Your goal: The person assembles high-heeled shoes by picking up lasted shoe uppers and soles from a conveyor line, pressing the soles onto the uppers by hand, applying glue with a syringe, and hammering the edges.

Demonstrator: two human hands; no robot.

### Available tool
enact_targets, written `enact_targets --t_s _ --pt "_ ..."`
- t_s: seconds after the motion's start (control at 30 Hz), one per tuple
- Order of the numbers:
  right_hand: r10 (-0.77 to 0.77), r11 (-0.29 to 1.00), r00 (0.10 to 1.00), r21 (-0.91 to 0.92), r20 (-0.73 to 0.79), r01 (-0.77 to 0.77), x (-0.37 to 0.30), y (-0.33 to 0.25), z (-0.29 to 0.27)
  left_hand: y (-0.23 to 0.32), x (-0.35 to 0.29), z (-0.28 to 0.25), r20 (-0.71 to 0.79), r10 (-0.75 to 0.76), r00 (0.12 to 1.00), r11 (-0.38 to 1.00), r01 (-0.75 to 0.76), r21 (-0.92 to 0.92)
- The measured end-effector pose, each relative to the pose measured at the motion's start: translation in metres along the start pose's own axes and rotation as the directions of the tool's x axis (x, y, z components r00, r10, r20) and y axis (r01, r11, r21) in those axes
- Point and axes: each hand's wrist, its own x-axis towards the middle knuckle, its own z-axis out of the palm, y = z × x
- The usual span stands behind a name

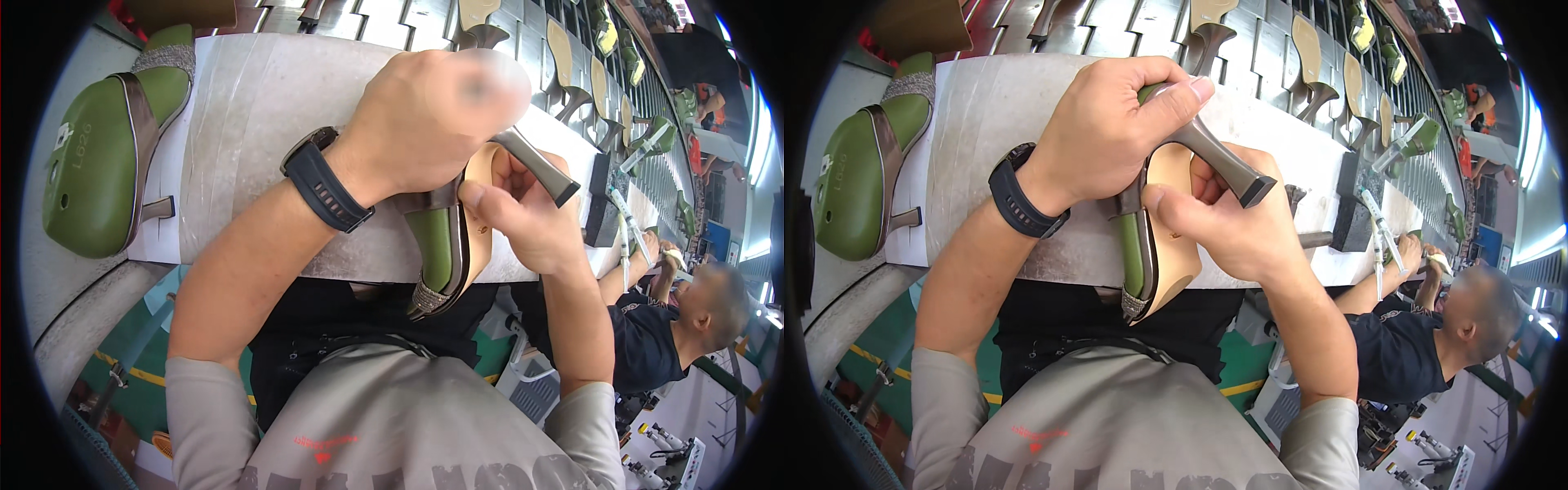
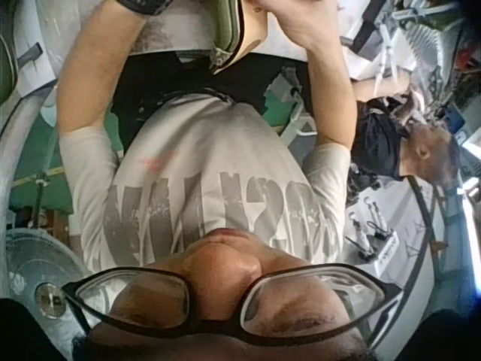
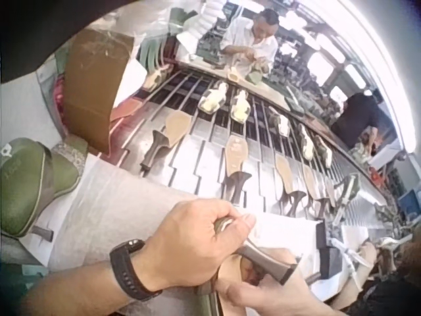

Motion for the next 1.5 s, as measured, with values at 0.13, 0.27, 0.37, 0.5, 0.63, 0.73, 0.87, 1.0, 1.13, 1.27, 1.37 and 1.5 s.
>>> enact_targets --t_s 0.13,0.27,0.37,0.5,0.63,0.73,0.87,1.0,1.13,1.27,1.37,1.5 --pt "-0.065 0.998 0.990 0.000 -0.121 0.065 0.009 0.001 0.010 -0.003 0.001 -0.002 -0.002 0.015 1.000 1.000 -0.015 0.020" --pt "-0.116 0.987 0.968 0.080 -0.223 0.136 0.005 0.012 0.018 -0.003 0.003 -0.004 0.056 -0.035 0.998 0.999 0.036 -0.006" --pt "-0.076 0.996 0.980 0.028 -0.182 0.082 -0.001 0.022 0.010 -0.007 0.002 -0.004 0.051 -0.012 0.999 1.000 0.012 -0.016" --pt "0.022 0.976 0.996 0.216 0.082 -0.039 -0.030 0.016 0.003 -0.005 -0.001 -0.006 0.061 -0.059 0.996 0.998 0.061 -0.025" --pt "-0.052 0.999 0.994 0.007 0.099 0.052 -0.031 0.008 0.004 0.001 0.002 -0.004 0.083 0.091 0.992 0.992 -0.098 0.080" --pt "-0.154 0.973 0.986 0.160 -0.069 0.163 -0.004 0.004 0.016 -0.001 0.004 -0.003 0.074 -0.074 0.995 0.997 0.076 -0.031" --pt "-0.088 0.982 0.995 0.165 -0.042 0.094 0.014 -0.004 0.020 -0.007 0.002 -0.020 0.096 -0.105 0.990 0.990 0.113 -0.089" --pt "-0.245 0.912 0.968 -0.324 0.060 0.251 -0.007 -0.008 -0.005 -0.006 -0.037 -0.030 -0.174 -0.115 0.978 0.962 0.066 -0.265" --pt "-0.485 0.624 0.874 -0.689 0.029 0.369 -0.034 0.015 -0.033 0.018 -0.110 -0.038 -0.090 0.296 0.951 0.920 -0.259 0.294" --pt "-0.579 0.664 0.815 -0.558 0.038 0.498 -0.033 0.043 -0.041 0.035 -0.126 -0.021 0.004 0.208 0.978 0.915 -0.196 0.353" --pt "-0.595 0.678 0.802 -0.500 0.057 0.538 -0.026 0.053 -0.050 0.033 -0.119 -0.024 0.133 0.207 0.969 0.913 -0.240 0.331" --pt "-0.606 0.687 0.793 -0.463 0.061 0.560 -0.021 0.056 -0.052 0.033 -0.118 -0.023 0.122 0.156 0.980 0.931 -0.187 0.313"
